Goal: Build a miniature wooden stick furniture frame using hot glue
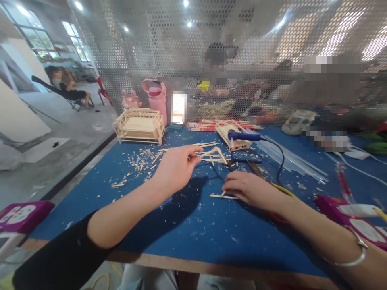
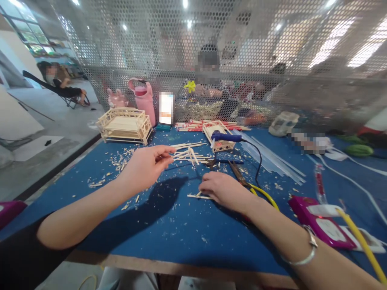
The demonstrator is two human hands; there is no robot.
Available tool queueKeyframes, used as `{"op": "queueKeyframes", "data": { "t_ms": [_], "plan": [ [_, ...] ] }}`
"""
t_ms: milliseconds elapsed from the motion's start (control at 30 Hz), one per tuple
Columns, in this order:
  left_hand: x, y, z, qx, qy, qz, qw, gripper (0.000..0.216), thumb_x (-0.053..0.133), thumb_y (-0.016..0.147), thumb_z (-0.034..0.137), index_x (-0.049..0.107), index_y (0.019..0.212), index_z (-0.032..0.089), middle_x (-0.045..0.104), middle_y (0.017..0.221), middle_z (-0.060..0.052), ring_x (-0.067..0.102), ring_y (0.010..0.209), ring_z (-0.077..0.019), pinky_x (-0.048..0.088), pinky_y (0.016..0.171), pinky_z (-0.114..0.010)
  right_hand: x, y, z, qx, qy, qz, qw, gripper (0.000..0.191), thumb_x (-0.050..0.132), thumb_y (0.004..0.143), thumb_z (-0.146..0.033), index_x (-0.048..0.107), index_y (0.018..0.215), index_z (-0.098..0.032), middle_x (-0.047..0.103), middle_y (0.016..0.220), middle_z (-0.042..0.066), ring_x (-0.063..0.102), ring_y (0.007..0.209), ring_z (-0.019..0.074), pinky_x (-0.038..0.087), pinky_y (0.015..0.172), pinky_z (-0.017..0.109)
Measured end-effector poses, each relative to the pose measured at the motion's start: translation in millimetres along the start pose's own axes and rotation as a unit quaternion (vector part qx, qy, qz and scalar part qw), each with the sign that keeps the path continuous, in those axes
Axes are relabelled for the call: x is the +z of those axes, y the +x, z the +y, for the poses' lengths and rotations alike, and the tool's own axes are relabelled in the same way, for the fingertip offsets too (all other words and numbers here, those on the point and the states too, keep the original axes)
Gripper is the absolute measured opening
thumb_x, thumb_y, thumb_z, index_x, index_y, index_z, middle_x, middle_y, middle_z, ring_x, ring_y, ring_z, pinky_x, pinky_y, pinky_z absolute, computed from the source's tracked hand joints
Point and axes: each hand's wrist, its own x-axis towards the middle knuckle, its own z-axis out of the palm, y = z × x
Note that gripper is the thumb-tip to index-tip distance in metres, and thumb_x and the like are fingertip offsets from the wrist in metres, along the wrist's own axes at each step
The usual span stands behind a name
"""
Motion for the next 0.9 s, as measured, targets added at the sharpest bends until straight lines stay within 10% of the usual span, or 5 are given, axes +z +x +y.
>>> {"op": "queueKeyframes", "data": {
  "t_ms": [200,433,633,900],
  "plan": [
    [-18.7,9.1,12.0,-0.161,-0.266,-0.096,0.945,0.024,0.054,0.079,0.018,0.060,0.101,0.013,0.066,0.068,-0.004,0.063,0.055,-0.0128,0.049,0.049,-0.023,-22.1,-25.8,-21.5,0.130,0.158,0.174,0.963,0.018,0.053,0.083,-0.029,0.070,0.079,-0.025,0.074,0.079,0.001,0.068,0.071,0.0164,0.051,0.065,0.026],
    [-14.0,2.4,30.5,-0.330,-0.477,-0.104,0.808,0.018,0.055,0.079,0.009,0.058,0.096,0.016,0.060,0.059,0.001,0.062,0.053,-0.0089,0.048,0.047,-0.016,-51.4,-23.2,-58.5,0.142,0.067,0.426,0.891,0.008,0.064,0.076,-0.031,0.070,0.073,-0.026,0.071,0.067,-0.001,0.065,0.057,0.0168,0.051,0.052,0.027],
    [-3.1,-12.1,36.5,-0.348,-0.596,-0.109,0.715,0.008,0.061,0.078,0.008,0.062,0.084,0.014,0.063,0.061,-0.001,0.065,0.059,-0.0091,0.050,0.048,-0.012,-48.8,-9.0,-68.1,0.093,-0.046,0.455,0.884,0.011,0.059,0.081,-0.021,0.066,0.073,-0.024,0.070,0.073,0.000,0.066,0.067,0.0155,0.052,0.063,0.028],
    [6.6,-23.5,45.2,-0.312,-0.613,-0.070,0.723,0.011,0.059,0.079,0.004,0.059,0.083,0.013,0.061,0.062,0.002,0.064,0.056,-0.0081,0.050,0.049,-0.014,-51.5,-2.2,-64.9,0.057,-0.172,0.485,0.856,0.011,0.059,0.081,-0.018,0.067,0.075,-0.022,0.066,0.078,0.004,0.063,0.077,0.0193,0.047,0.073,0.034]
  ]
}}
